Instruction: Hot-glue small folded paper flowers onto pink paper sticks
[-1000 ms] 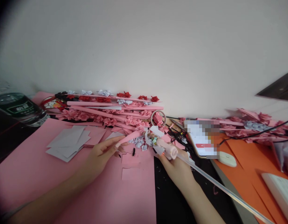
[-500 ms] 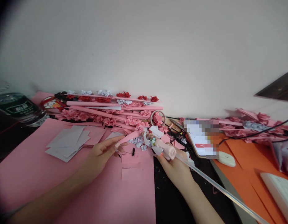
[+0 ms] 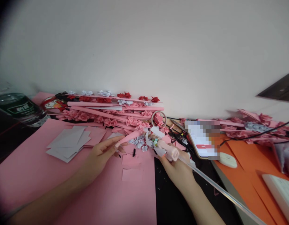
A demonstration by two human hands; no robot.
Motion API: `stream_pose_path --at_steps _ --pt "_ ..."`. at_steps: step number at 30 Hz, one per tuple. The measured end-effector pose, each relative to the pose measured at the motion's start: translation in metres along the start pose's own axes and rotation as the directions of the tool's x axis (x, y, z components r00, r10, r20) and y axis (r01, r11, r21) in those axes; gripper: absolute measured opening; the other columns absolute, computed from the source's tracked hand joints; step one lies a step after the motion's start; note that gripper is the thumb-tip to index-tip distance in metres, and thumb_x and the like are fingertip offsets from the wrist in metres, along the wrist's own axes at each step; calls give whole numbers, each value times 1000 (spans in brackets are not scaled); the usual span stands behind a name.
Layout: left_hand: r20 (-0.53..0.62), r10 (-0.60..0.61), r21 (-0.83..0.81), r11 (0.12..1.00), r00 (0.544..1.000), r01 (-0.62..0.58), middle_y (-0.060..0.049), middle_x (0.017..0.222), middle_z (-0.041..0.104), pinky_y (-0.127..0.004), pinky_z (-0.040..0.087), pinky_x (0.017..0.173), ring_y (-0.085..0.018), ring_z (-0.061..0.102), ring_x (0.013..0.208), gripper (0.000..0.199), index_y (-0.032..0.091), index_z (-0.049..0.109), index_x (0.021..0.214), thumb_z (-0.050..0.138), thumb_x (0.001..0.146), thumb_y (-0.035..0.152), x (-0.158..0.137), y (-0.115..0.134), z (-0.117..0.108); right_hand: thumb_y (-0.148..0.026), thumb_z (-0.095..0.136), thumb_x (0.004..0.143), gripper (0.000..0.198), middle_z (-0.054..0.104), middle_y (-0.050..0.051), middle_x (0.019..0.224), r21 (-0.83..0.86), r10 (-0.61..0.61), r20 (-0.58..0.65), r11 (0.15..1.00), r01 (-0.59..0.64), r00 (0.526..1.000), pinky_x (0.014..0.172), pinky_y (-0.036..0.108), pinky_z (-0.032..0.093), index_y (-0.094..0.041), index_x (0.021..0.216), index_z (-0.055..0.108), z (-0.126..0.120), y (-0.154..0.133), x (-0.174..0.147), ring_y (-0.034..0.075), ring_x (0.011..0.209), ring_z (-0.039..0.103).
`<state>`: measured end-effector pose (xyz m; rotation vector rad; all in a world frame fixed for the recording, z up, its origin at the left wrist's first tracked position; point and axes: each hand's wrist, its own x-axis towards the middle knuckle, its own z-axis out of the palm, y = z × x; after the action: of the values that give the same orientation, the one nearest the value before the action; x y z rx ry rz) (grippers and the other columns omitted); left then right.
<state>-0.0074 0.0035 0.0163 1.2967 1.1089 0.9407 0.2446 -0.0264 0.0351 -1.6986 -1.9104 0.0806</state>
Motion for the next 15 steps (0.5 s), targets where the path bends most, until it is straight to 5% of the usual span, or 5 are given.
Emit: stream_pose_path --at_steps 15 --pt "20 6 -29 1000 1000 -5 -8 105 67 -28 50 73 -16 62 80 37 18 59 122 49 90 34 0 -3 -2 -35 49 81 21 69 2 67 -37 58 14 998 -57 998 58 28 49 -23 73 64 5 7 -1 21 63 66"
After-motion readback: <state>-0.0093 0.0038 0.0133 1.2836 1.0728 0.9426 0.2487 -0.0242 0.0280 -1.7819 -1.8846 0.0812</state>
